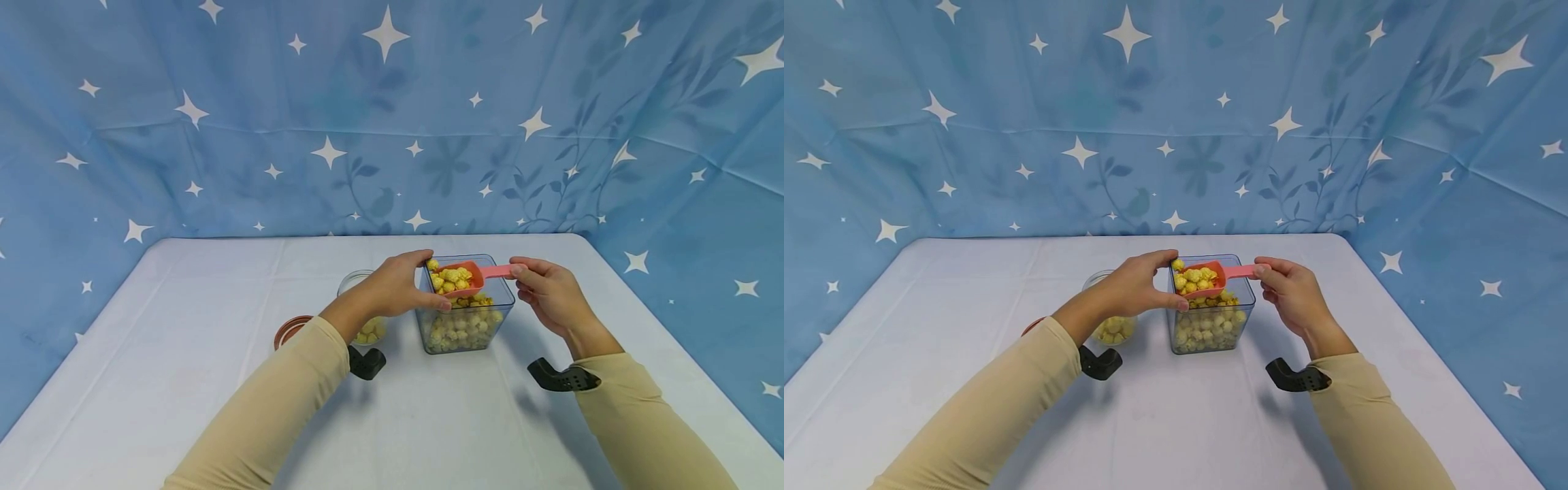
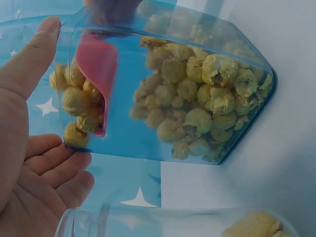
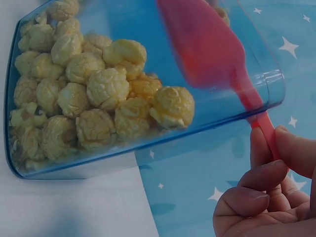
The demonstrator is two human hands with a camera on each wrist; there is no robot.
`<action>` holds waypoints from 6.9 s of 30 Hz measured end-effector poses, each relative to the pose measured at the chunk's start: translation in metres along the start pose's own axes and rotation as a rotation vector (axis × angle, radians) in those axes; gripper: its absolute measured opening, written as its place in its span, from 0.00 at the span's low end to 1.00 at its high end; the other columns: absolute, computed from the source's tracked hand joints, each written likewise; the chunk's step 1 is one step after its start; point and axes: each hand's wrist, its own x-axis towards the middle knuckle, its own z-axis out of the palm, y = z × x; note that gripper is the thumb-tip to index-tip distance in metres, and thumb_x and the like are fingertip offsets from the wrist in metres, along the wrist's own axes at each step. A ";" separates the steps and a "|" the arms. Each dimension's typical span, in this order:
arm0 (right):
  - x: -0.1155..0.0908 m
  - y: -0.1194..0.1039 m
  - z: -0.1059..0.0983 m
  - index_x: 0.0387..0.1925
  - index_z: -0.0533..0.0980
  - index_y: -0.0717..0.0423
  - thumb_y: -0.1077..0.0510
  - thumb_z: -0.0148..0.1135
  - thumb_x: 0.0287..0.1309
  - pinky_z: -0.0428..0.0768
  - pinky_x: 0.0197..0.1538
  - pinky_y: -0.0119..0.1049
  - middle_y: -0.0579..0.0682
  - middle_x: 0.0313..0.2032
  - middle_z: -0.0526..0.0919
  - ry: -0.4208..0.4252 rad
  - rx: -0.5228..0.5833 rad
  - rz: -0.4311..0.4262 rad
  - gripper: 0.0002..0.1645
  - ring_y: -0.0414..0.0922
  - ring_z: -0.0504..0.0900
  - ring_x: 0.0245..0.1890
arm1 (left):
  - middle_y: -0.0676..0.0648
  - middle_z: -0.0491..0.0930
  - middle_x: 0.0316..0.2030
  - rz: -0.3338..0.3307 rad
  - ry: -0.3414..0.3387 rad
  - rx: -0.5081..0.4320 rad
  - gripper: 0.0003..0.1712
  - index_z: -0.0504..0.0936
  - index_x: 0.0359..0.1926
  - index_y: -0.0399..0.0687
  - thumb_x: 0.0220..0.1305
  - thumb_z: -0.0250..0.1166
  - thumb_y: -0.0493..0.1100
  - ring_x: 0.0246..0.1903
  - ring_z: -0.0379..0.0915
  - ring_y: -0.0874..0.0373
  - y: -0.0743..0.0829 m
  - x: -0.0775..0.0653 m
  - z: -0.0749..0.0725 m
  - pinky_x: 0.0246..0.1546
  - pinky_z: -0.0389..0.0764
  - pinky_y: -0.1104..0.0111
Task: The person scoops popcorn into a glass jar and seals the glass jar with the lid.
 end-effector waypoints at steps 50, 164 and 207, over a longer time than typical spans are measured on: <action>0.000 -0.003 -0.015 0.39 0.85 0.48 0.59 0.60 0.70 0.74 0.33 0.27 0.45 0.32 0.82 -0.051 0.141 0.005 0.08 0.40 0.70 0.30 | 0.44 0.64 0.72 -0.002 -0.002 0.000 0.58 0.55 0.78 0.48 0.55 0.75 0.61 0.71 0.58 0.50 0.001 0.000 0.000 0.67 0.65 0.54; 0.019 -0.039 0.082 0.63 0.69 0.75 0.59 0.55 0.74 0.73 0.39 0.32 0.49 0.37 0.81 -0.123 -0.240 -0.103 0.25 0.45 0.69 0.35 | 0.45 0.64 0.72 -0.102 0.175 -0.157 0.56 0.60 0.76 0.48 0.52 0.77 0.59 0.68 0.63 0.41 -0.091 -0.070 -0.024 0.66 0.66 0.47; 0.018 -0.054 0.094 0.59 0.77 0.64 0.51 0.62 0.70 0.75 0.36 0.33 0.56 0.37 0.79 -0.091 -0.502 -0.163 0.25 0.47 0.73 0.34 | 0.46 0.67 0.70 -0.118 0.159 -0.137 0.55 0.62 0.76 0.49 0.52 0.78 0.58 0.66 0.65 0.41 -0.090 -0.070 -0.024 0.63 0.70 0.48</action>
